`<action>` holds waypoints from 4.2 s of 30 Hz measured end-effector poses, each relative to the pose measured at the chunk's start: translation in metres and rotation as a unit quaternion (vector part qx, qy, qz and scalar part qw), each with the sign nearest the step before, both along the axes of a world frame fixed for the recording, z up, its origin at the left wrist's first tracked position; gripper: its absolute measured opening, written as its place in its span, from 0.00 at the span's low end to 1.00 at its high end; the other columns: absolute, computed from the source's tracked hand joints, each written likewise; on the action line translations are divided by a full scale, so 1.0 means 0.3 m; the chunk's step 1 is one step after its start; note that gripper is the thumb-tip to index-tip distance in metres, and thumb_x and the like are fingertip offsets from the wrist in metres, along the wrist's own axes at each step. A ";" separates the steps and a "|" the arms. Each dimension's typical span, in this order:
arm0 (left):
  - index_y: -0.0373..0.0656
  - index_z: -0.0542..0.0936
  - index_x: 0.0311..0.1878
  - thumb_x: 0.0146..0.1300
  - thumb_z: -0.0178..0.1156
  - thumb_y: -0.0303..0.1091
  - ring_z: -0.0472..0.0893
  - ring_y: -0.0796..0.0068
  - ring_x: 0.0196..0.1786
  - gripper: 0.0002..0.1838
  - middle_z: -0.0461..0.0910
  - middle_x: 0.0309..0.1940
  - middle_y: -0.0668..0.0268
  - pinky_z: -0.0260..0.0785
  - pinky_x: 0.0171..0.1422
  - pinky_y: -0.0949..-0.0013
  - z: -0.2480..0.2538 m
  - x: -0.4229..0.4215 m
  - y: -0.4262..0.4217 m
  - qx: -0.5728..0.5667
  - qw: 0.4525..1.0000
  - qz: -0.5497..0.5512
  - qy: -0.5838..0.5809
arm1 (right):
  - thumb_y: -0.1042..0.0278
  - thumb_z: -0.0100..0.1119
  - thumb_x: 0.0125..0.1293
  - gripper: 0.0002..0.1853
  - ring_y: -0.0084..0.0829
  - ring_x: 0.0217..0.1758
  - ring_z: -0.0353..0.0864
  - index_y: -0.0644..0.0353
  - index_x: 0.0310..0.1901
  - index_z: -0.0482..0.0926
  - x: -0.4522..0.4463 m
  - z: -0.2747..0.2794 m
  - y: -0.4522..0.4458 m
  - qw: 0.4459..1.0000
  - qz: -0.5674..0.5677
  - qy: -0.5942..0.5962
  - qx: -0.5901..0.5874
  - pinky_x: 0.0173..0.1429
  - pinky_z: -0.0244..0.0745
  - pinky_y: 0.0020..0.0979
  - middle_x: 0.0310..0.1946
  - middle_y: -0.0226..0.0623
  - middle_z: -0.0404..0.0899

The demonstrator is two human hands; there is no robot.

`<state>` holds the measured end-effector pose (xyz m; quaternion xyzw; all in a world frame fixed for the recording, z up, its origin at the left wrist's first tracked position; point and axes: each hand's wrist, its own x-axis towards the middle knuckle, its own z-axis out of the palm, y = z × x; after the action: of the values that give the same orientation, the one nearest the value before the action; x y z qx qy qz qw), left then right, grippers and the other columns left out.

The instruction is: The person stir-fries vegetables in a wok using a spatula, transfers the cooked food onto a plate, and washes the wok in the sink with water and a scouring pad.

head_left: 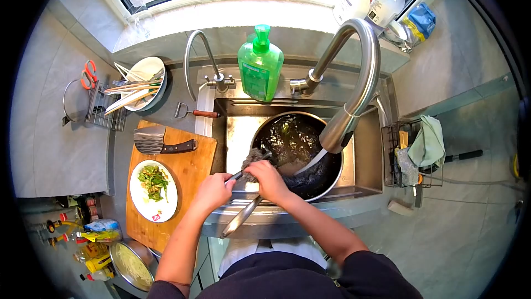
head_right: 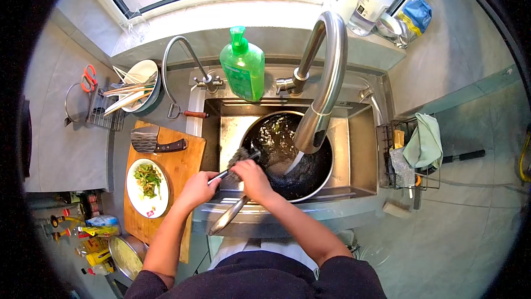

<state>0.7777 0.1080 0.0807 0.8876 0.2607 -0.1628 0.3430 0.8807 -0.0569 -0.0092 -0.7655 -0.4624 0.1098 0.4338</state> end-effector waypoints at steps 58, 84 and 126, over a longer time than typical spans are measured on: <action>0.44 0.83 0.50 0.64 0.58 0.41 0.81 0.49 0.47 0.16 0.83 0.41 0.51 0.73 0.53 0.56 -0.041 -0.077 0.010 0.024 0.999 0.020 -0.008 | 0.86 0.47 0.48 0.33 0.52 0.67 0.66 0.60 0.61 0.73 0.181 -0.288 -0.057 0.974 -0.147 0.160 -0.070 0.72 0.58 0.41 0.62 0.51 0.71; 0.44 0.84 0.48 0.63 0.58 0.39 0.81 0.47 0.44 0.14 0.83 0.37 0.49 0.73 0.49 0.53 -0.023 0.007 -0.006 0.049 0.999 -0.005 -0.003 | 0.86 0.52 0.50 0.23 0.45 0.57 0.71 0.61 0.51 0.78 0.052 -0.045 -0.024 0.999 -0.020 -0.030 -0.031 0.62 0.67 0.41 0.51 0.41 0.78; 0.43 0.82 0.40 0.64 0.61 0.43 0.80 0.60 0.29 0.13 0.80 0.24 0.60 0.72 0.36 0.60 -0.043 -0.059 0.010 0.045 0.998 -0.034 -0.040 | 0.80 0.59 0.49 0.35 0.49 0.68 0.64 0.52 0.64 0.71 0.271 -0.274 -0.104 0.896 -0.287 0.017 -0.338 0.69 0.64 0.46 0.67 0.43 0.66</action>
<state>0.7600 0.1110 0.0679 0.9162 0.2238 -0.1272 0.3070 0.9619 -0.0881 -0.0913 -0.9636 -0.1502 0.1430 0.1689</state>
